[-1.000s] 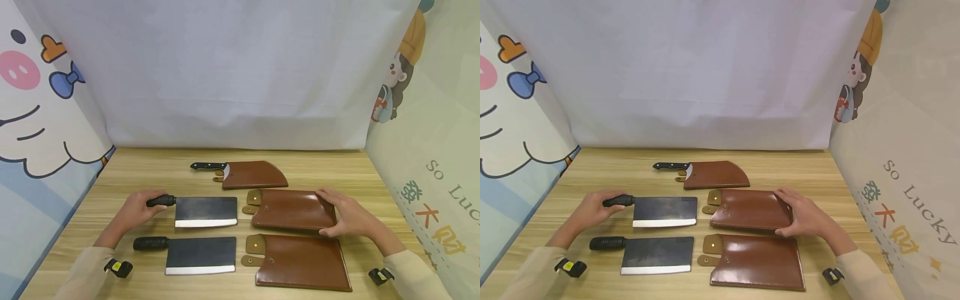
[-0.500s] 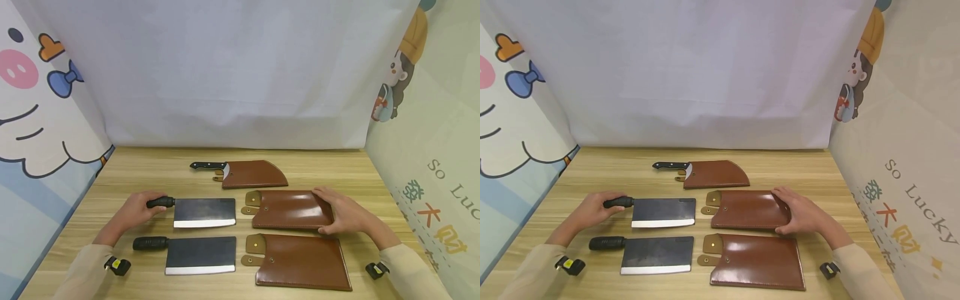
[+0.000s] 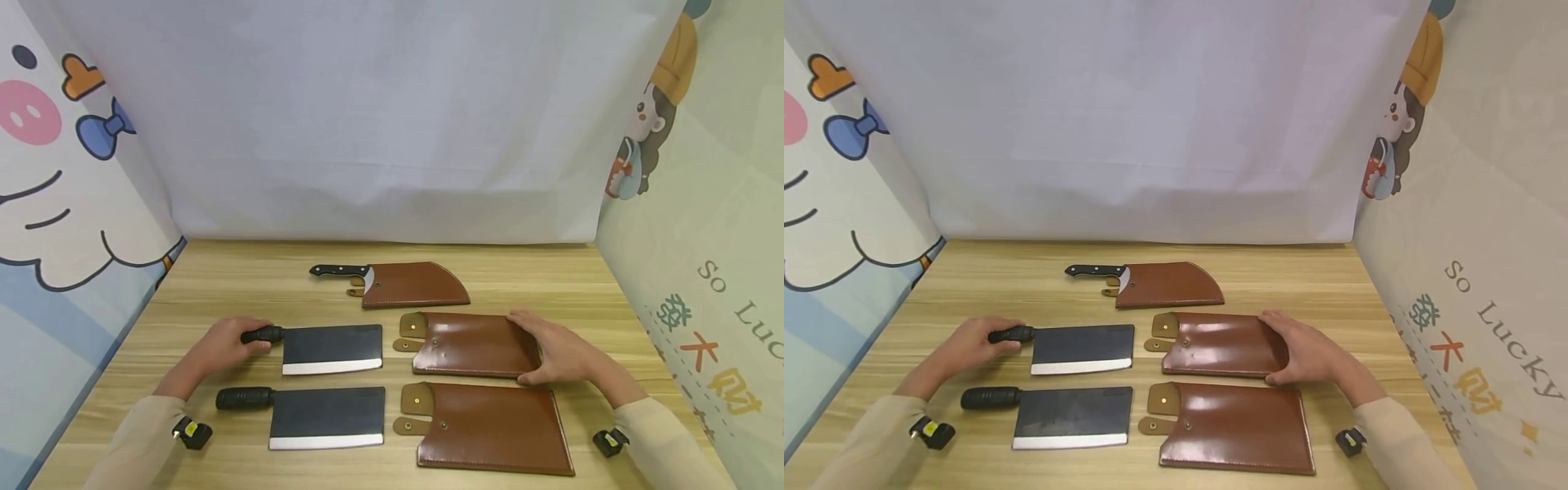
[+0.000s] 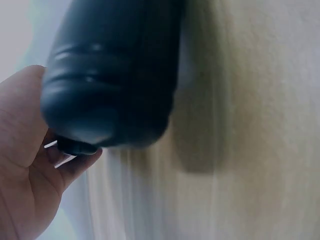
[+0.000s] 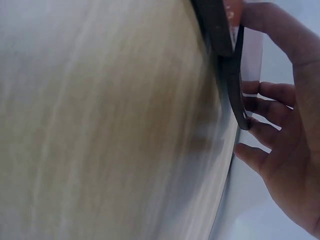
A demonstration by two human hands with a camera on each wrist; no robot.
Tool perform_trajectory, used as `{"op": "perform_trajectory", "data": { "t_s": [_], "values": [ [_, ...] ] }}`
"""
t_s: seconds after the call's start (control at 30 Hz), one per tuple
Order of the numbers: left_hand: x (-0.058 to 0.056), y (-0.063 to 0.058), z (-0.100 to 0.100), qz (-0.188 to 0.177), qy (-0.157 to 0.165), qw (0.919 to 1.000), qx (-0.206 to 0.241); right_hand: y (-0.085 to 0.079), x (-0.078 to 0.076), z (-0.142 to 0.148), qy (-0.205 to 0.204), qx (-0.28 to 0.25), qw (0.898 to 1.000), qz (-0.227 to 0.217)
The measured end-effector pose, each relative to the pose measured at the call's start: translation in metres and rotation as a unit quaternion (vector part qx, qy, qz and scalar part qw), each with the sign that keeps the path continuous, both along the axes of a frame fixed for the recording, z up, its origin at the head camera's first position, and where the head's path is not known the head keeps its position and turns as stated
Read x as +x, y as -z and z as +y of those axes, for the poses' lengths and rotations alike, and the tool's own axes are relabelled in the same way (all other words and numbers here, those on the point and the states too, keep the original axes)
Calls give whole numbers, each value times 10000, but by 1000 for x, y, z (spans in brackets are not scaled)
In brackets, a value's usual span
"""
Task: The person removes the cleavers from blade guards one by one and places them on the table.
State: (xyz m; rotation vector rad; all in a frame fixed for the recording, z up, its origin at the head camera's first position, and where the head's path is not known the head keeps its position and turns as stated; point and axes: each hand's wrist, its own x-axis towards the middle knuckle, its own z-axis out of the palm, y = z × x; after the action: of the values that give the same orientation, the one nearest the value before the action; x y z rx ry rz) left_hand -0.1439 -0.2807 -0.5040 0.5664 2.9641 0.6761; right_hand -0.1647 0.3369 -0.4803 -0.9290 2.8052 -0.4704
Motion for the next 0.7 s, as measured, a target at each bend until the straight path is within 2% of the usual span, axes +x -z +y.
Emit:
{"op": "perform_trajectory", "data": {
  "t_s": [0.2,0.4,0.53,0.7],
  "values": [
    [1,3,-1,-10,23,10000,-73,1,0,0,64,54,9998,-157],
    [-2,-4,-3,-107,163,9998,-38,-10,0,4,52,89,9998,-179],
    [-10,-15,-2,-181,88,9998,-63,-24,-3,5,39,0,9998,-186],
    [-28,-28,6,-23,-40,10000,17,-41,-11,0,-101,-7,9999,-107]
  ]
}}
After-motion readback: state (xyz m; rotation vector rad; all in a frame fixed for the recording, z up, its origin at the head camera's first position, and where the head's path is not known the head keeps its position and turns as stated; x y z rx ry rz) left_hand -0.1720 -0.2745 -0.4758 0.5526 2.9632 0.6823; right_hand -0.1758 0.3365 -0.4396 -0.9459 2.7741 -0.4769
